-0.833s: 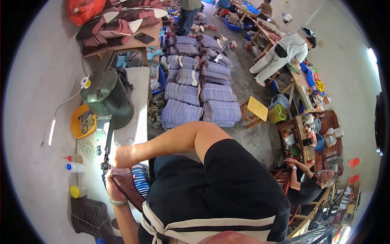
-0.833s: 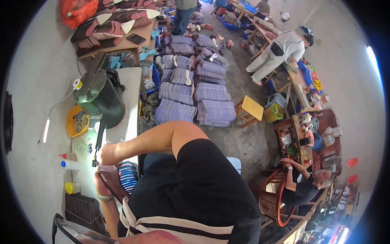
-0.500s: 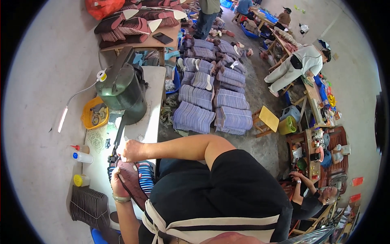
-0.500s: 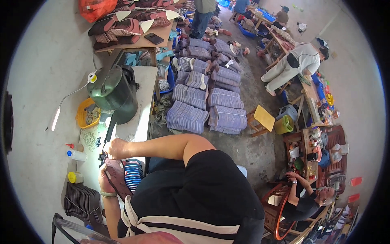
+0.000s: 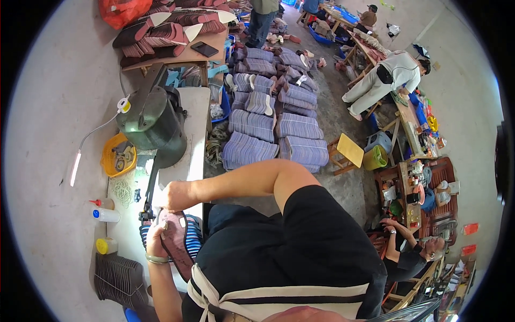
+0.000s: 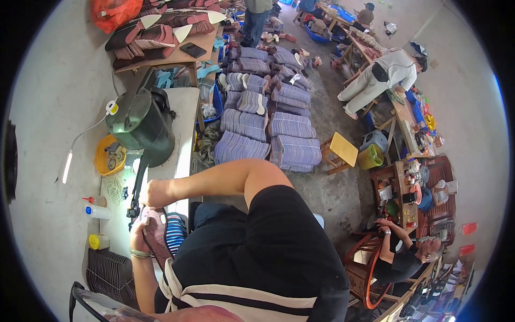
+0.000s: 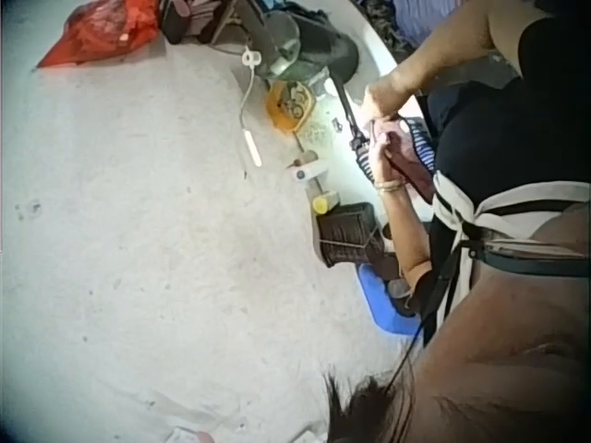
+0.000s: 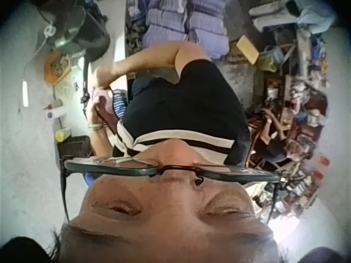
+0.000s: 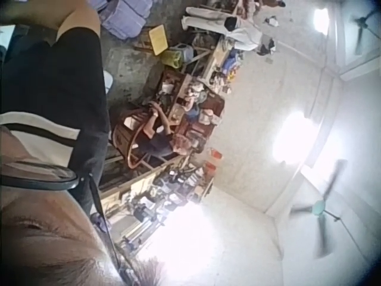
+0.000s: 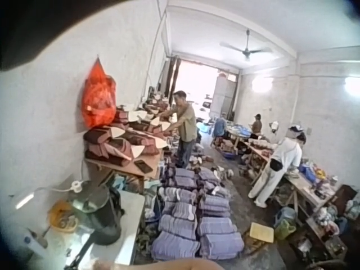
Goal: The recorder is applying finishing or adhesive to shoe soles and organizing them for production.
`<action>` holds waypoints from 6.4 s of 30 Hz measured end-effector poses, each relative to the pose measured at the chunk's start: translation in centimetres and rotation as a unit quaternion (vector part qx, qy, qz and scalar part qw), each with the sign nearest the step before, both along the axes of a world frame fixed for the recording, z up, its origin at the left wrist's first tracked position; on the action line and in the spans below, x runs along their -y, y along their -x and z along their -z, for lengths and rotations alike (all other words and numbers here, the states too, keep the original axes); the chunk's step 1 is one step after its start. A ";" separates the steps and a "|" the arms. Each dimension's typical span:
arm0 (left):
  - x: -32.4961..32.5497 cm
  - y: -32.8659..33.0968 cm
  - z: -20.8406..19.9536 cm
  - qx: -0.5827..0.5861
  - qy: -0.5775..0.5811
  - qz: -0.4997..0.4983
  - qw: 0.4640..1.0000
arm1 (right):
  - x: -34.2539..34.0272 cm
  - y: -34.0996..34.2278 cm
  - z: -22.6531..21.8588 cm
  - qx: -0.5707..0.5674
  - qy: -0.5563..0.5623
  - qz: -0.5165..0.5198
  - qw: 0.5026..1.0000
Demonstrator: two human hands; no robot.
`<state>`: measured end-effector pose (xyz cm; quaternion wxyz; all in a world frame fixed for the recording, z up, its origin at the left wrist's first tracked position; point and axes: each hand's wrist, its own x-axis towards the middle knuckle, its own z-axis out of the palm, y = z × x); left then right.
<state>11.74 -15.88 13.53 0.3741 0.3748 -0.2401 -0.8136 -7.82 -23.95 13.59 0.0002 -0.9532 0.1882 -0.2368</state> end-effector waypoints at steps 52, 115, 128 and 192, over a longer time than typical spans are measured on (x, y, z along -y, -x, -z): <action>2.6 -5.2 -4.8 0.096 -0.023 -0.007 0.995 | 0.8 -2.9 1.6 0.053 -0.803 -0.003 0.594; -3.3 -7.0 -3.2 0.652 0.395 -0.174 0.623 | -1.2 -8.0 -2.6 0.229 -0.380 -0.037 0.896; -7.8 -6.3 0.5 0.392 0.238 -0.224 0.860 | -4.3 -8.1 -0.3 0.277 -0.733 0.022 0.621; 5.3 -1.6 10.0 0.253 0.110 -0.525 0.805 | 4.7 -6.8 1.1 -0.067 -0.283 0.067 0.954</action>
